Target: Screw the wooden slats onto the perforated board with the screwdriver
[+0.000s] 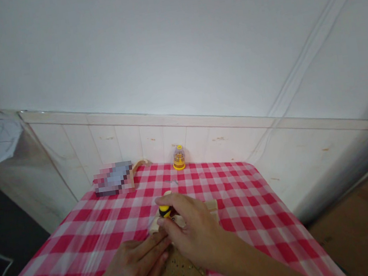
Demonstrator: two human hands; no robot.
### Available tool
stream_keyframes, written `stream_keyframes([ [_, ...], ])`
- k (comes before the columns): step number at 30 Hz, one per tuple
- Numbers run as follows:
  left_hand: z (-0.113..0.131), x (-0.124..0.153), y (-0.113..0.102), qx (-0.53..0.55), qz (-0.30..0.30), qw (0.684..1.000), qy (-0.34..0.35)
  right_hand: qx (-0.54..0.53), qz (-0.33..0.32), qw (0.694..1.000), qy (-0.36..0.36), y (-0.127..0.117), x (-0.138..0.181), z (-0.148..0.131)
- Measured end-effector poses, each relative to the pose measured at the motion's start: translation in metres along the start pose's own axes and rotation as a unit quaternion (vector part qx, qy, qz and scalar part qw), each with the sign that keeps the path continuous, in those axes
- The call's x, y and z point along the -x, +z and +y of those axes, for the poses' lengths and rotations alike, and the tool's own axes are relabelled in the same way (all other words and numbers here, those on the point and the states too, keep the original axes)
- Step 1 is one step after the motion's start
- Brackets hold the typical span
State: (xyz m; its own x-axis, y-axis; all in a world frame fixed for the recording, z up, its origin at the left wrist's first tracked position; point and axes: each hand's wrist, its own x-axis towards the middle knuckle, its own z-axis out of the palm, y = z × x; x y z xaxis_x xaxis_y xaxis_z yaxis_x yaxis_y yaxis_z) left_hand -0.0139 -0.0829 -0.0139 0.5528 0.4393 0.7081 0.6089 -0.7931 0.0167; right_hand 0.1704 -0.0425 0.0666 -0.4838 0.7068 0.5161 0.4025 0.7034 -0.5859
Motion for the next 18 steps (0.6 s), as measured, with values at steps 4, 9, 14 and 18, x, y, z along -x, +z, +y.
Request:
stream_keyframes([
  [4,-0.0003,0.0004,-0.0002,0.003,0.000,1.000,-0.007,0.007,0.001,1.000,-0.009,-0.0010,-0.0005,-0.0007],
  [9,-0.0008,0.0001,0.0012,0.010,-0.005,1.000,-0.007,0.003,-0.010,1.000,-0.011,-0.0012,0.0005,-0.0023],
  [14,-0.0010,-0.0007,0.0016,0.002,0.001,1.000,-0.004,-0.001,-0.005,1.000,-0.011,0.0003,0.0013,0.0000],
  [18,-0.0009,0.0001,0.0012,-0.009,-0.006,1.000,-0.001,-0.004,-0.003,1.000,-0.014,0.0004,0.0003,0.0012],
])
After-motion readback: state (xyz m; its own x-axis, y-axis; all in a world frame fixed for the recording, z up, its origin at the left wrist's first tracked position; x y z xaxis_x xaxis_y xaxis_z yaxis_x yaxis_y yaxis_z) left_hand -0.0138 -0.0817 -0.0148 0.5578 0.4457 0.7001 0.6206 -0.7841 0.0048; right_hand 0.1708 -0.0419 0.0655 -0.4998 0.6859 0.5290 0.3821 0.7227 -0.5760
